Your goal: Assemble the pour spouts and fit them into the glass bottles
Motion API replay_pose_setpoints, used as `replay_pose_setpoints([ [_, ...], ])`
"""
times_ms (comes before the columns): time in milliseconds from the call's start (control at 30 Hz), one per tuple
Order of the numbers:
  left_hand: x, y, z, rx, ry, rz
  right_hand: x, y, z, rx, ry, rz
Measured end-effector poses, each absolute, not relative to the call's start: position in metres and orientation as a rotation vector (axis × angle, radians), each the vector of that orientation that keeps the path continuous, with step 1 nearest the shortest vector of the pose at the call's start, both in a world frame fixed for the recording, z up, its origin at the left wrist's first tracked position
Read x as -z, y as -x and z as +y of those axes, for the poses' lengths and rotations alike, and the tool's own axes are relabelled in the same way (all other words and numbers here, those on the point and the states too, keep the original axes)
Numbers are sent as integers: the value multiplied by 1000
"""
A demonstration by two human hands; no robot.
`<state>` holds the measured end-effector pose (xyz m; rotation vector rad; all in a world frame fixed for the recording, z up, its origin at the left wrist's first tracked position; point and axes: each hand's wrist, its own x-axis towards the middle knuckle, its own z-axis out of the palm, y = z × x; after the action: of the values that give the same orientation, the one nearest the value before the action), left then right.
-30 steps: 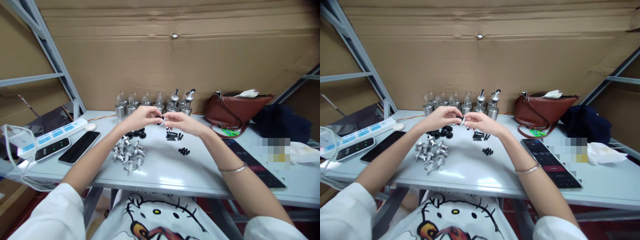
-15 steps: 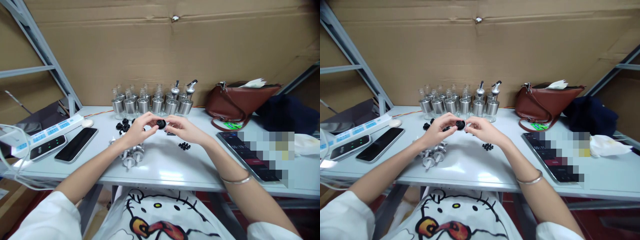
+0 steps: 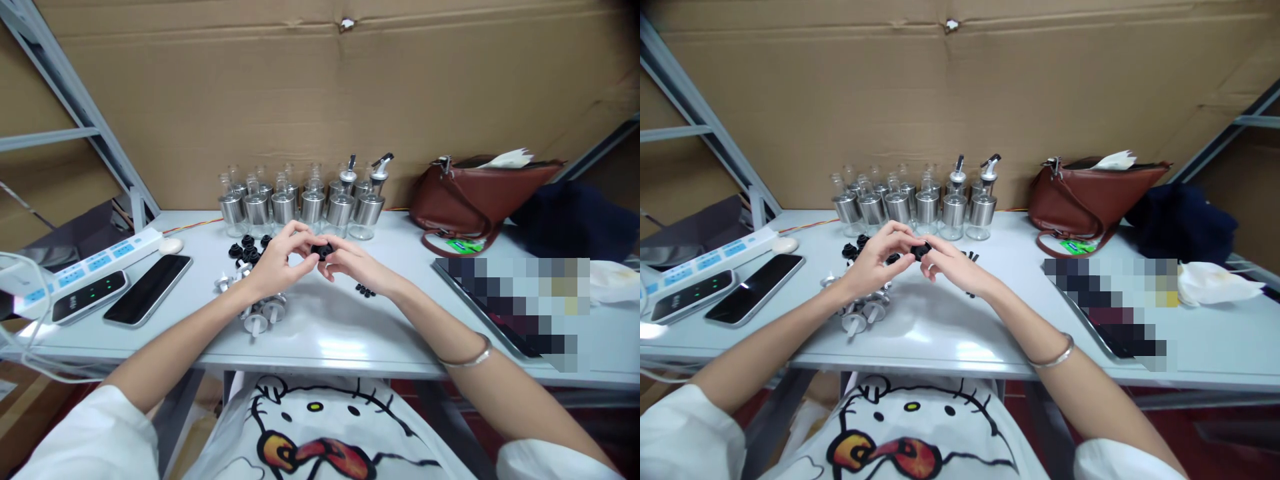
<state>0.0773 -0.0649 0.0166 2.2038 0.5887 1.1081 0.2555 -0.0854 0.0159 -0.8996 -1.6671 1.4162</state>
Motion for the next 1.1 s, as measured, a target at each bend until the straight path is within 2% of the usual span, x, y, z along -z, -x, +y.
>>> replay_pose_setpoints([
  [167, -14, -78, -65, -1075, -2074, 571, -7, -260, -85, -1321, 1032, -1812],
  [1100, -12, -83, -66, -874, -1583, 581, -9, -253, -90, -1067, 1101, -2067],
])
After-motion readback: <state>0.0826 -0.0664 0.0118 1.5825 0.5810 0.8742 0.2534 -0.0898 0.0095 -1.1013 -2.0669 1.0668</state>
